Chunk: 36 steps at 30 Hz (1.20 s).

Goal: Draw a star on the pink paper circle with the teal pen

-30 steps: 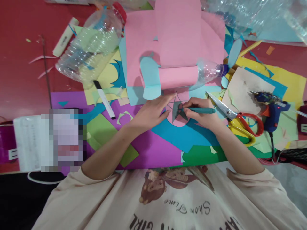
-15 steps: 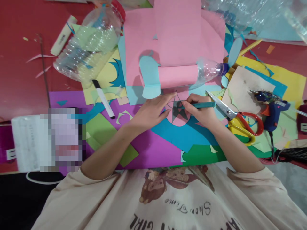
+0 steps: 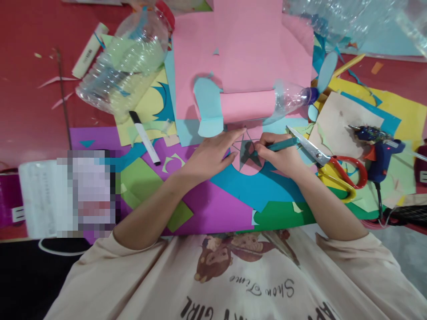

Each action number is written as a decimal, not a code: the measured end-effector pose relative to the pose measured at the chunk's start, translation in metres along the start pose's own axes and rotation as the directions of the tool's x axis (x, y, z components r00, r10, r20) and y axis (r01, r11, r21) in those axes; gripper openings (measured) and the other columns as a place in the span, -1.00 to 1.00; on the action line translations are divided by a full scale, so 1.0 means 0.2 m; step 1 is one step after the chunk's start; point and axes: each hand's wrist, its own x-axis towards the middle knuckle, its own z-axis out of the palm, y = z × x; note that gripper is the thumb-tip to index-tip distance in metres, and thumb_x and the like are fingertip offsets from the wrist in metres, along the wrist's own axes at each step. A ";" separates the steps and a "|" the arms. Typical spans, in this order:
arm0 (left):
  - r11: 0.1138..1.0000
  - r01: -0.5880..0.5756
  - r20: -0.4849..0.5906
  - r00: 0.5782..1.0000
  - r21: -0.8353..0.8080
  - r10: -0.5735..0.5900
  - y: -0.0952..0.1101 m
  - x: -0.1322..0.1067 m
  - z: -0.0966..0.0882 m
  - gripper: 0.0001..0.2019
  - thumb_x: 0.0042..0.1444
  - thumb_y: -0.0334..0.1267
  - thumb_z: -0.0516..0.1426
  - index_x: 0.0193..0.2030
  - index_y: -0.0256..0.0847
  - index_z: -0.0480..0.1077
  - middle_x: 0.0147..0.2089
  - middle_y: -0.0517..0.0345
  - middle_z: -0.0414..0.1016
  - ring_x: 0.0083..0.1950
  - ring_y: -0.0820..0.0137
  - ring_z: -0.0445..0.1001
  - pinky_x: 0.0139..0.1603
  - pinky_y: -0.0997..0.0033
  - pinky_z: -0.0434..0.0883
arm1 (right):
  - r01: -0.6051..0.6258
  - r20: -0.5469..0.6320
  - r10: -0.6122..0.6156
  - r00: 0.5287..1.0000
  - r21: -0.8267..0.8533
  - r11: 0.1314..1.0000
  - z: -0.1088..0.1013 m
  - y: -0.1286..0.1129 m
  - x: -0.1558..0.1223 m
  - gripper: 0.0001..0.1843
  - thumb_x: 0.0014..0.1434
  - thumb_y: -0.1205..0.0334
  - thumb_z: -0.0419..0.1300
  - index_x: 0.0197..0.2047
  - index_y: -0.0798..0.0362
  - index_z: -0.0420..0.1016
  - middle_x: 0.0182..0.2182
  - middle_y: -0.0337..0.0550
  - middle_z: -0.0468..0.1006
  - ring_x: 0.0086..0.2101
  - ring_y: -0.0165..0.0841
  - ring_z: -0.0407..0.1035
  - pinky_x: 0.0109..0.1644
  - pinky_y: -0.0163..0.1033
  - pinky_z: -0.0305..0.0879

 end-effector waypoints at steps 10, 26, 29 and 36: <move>1.000 0.014 0.003 1.000 0.008 -0.014 0.00 0.00 0.00 -0.45 0.25 -0.31 -0.01 0.39 -0.22 0.12 0.30 -0.01 0.34 0.26 0.17 0.32 0.25 0.13 0.29 | 0.003 -0.053 -0.006 0.999 -0.054 0.999 0.00 0.01 0.00 -0.74 0.18 0.24 0.16 -0.54 0.01 0.28 -0.65 -0.33 0.35 -0.58 -0.46 0.18 -0.46 -0.28 0.07; 1.000 0.009 0.003 1.000 0.006 -0.009 0.00 0.00 0.00 -0.47 0.27 -0.29 -0.01 0.39 -0.21 0.11 0.32 0.01 0.33 0.26 0.18 0.32 0.25 0.16 0.30 | 0.008 -0.062 -0.006 0.998 0.031 0.999 -0.01 0.01 0.00 -0.68 0.16 0.21 0.15 -0.58 0.02 0.19 -0.65 -0.34 0.29 -0.56 -0.48 0.15 -0.42 -0.28 0.09; 1.000 0.005 -0.006 1.000 0.010 -0.005 0.00 0.00 0.00 -0.47 0.26 -0.31 0.00 0.38 -0.20 0.12 0.31 0.02 0.33 0.27 0.19 0.32 0.24 0.18 0.29 | -0.009 -0.051 0.009 0.999 0.010 1.000 -0.01 0.00 0.00 -0.70 0.17 0.22 0.15 -0.57 0.03 0.22 -0.64 -0.33 0.32 -0.56 -0.48 0.17 -0.42 -0.29 0.10; 1.000 -0.003 -0.009 1.000 0.001 0.003 0.00 0.00 0.00 -0.48 0.28 -0.30 0.00 0.38 -0.24 0.13 0.33 0.01 0.32 0.28 0.20 0.31 0.26 0.22 0.29 | -0.031 -0.016 0.032 0.999 0.031 0.999 0.00 0.01 0.01 -0.68 0.13 0.27 0.12 -0.61 0.02 0.14 -0.67 -0.34 0.27 -0.58 -0.49 0.15 -0.46 -0.30 0.06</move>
